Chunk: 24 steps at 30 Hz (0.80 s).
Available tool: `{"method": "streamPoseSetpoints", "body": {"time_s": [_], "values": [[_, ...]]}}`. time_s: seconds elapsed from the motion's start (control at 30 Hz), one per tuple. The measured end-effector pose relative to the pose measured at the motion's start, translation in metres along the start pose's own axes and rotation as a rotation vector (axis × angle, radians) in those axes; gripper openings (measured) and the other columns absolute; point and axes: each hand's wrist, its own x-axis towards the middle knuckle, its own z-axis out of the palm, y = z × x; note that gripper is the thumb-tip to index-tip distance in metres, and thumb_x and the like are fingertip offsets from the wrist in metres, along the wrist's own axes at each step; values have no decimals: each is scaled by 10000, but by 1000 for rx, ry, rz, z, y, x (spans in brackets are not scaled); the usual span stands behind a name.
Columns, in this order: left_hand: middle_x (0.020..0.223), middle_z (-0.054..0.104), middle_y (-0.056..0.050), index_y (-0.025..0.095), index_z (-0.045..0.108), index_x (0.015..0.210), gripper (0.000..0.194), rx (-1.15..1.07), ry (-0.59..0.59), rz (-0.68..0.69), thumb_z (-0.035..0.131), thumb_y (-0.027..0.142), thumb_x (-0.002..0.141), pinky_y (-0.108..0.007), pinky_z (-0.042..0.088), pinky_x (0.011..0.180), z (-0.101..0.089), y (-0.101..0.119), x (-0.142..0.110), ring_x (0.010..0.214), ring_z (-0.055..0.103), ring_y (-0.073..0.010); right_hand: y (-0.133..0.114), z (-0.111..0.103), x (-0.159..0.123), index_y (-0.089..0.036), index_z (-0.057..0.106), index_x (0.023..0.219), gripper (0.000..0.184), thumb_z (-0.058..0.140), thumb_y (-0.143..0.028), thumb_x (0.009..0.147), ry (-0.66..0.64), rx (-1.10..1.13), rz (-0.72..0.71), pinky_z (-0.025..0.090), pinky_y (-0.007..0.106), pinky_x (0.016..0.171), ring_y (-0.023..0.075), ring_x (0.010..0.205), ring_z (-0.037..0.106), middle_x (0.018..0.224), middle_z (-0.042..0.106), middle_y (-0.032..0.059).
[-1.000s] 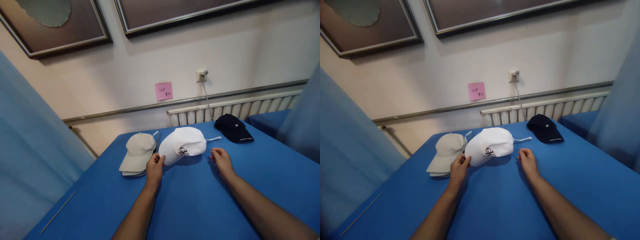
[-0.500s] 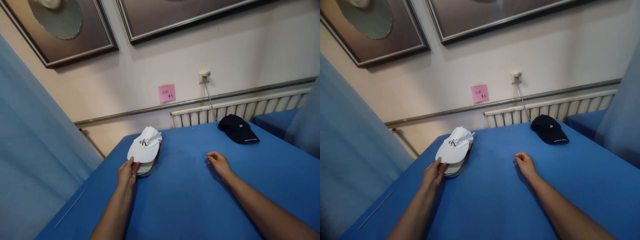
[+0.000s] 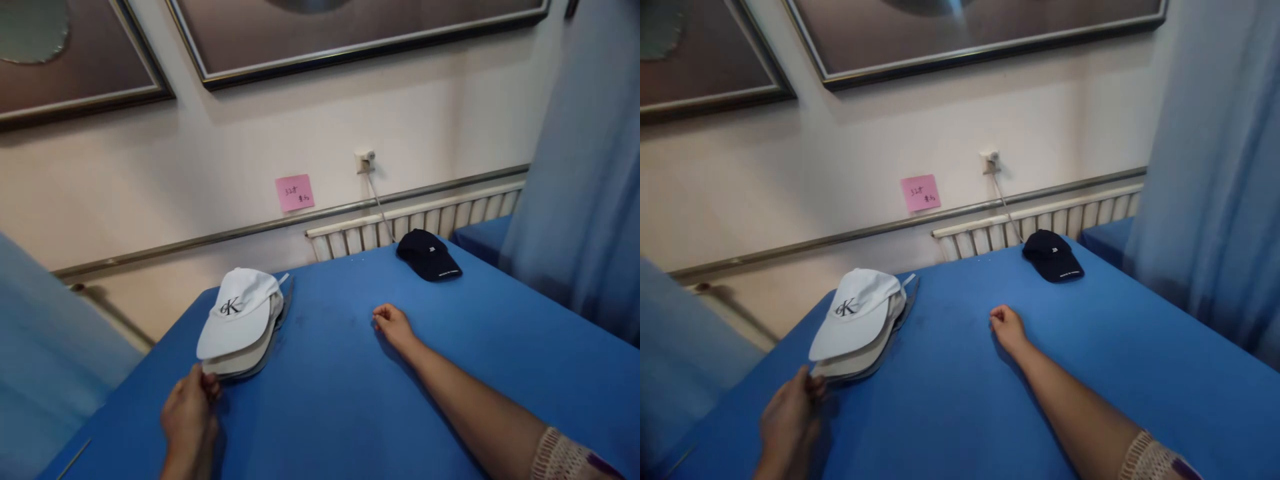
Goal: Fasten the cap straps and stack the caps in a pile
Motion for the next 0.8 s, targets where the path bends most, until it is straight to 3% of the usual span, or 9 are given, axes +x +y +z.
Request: {"method": "streamPoseSetpoints", "body": {"time_s": [0.07,0.17,0.23,0.3,0.43,0.57,0.67,0.8], "values": [[472,463,70,168,469,625,292,61,-155,-12,657,359,742,-149,304,325,13,-3,-28,347,370,-53,0,2,3,-204,584,716,66,565,-177,658,66,12,16,453,250,537,134,548,584,647,609,-2],[466,419,75,187,431,608,390,223,-517,-83,651,486,728,-167,245,339,51,-15,-79,359,338,-61,0,3,7,-204,580,773,111,540,-167,676,150,47,46,485,254,548,156,631,636,744,647,32],[466,383,80,197,393,592,424,313,-747,-51,616,525,745,-182,258,377,81,-32,-109,373,313,-60,-1,-4,12,-200,584,774,114,540,-167,674,185,72,63,502,263,545,166,638,649,746,658,43],[473,361,75,199,387,580,420,395,-894,54,582,521,765,-194,267,422,107,-53,-130,412,315,-69,-4,-23,24,-197,591,770,126,562,-167,651,241,88,72,510,270,542,169,623,646,733,658,40],[535,428,46,188,442,596,341,560,-1058,311,573,439,784,-220,296,511,130,-87,-143,516,393,-99,-16,-94,67,-206,591,883,266,593,-193,617,484,95,53,500,254,591,150,657,615,759,625,-2],[554,436,48,189,458,636,310,583,-1149,312,557,420,817,-226,308,526,126,-91,-135,524,395,-102,-26,-153,113,-196,593,958,379,662,-229,587,620,132,33,496,249,641,150,736,599,822,602,-5],[556,482,46,196,446,667,319,516,-1149,182,558,447,828,-223,341,512,121,-86,-126,503,433,-104,-26,-164,131,-202,592,910,364,694,-213,560,621,206,38,502,238,634,131,716,595,819,591,-17],[585,575,23,192,475,710,332,420,-1126,7,610,479,808,-221,379,487,119,-83,-115,477,491,-107,-24,-160,132,-227,547,889,310,625,-153,599,595,329,65,514,226,588,103,626,585,715,552,-56]]}}
